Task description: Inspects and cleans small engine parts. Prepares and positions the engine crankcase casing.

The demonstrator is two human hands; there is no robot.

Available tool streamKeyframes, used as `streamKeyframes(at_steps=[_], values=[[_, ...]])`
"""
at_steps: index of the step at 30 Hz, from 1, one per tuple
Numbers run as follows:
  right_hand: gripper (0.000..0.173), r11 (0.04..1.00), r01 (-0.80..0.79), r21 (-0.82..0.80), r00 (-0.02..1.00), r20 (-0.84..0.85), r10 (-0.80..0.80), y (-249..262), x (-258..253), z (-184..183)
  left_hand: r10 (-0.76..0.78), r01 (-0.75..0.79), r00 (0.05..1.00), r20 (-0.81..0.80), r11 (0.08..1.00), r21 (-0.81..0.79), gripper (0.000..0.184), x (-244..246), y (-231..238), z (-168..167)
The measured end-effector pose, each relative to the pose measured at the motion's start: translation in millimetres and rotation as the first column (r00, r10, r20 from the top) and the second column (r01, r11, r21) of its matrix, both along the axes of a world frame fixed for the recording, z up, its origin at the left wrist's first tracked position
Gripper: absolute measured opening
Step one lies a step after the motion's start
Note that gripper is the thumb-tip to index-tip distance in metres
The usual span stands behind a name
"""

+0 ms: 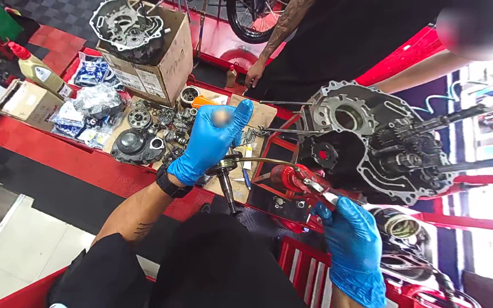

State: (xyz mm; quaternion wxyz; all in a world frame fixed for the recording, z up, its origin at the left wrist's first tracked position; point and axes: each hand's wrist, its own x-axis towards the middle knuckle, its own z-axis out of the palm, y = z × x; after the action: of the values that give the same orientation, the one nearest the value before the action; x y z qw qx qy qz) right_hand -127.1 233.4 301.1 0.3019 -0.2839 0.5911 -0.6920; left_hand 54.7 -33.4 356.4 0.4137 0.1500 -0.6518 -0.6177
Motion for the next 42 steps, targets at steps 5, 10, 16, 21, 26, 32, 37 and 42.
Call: streamKeyframes(at_steps=[5, 10, 16, 21, 26, 32, 37, 42], values=[[0.029, 0.996, -0.082, -0.031, 0.996, -0.048, 0.081, -16.2, 8.6, -0.4, 0.007, -0.007, 1.000, -0.009, 1.000, -0.024, 0.045, -4.7, -3.0, -2.9], [0.027, 1.000, -0.001, 0.017, 1.000, -0.007, 0.001, -2.3, -1.5, -2.8, 0.019, -0.019, 0.999, -0.029, 1.000, -0.005, 0.044, -5.7, -5.6, -4.0], [0.027, 1.000, -0.003, 0.014, 1.000, 0.003, 0.003, -4.4, -3.4, -6.5, 0.029, -0.030, 0.999, -0.019, 1.000, -0.009, 0.045, -12.0, -8.9, -2.3], [0.027, 0.998, -0.063, -0.019, 0.998, -0.022, 0.062, -18.7, 4.5, -3.4, 0.029, -0.030, 0.999, -0.015, 1.000, -0.007, 0.043, -15.2, -10.3, -3.1], [0.028, 1.000, -0.010, 0.003, 1.000, 0.009, 0.010, -5.7, -5.1, -4.2, 0.034, -0.035, 0.999, -0.024, 0.999, -0.028, 0.045, -15.6, -10.9, -1.8], [0.027, 1.000, -0.026, -0.003, 1.000, -0.008, 0.026, -12.2, -3.6, -6.3, 0.044, -0.044, 0.999, -0.006, 0.999, -0.028, 0.046, -18.4, -11.4, -3.0], [0.029, 0.997, -0.071, -0.028, 0.997, -0.013, 0.070, -21.3, 3.7, -7.6, 0.042, -0.042, 0.999, -0.016, 0.999, -0.007, 0.044, -19.0, -12.4, -6.2], [0.027, 1.000, -0.003, 0.000, 1.000, 0.007, 0.003, -9.3, -7.7, -12.3, 0.047, -0.047, 0.999, -0.020, 0.999, -0.004, 0.045, -17.8, -12.5, -6.6]])
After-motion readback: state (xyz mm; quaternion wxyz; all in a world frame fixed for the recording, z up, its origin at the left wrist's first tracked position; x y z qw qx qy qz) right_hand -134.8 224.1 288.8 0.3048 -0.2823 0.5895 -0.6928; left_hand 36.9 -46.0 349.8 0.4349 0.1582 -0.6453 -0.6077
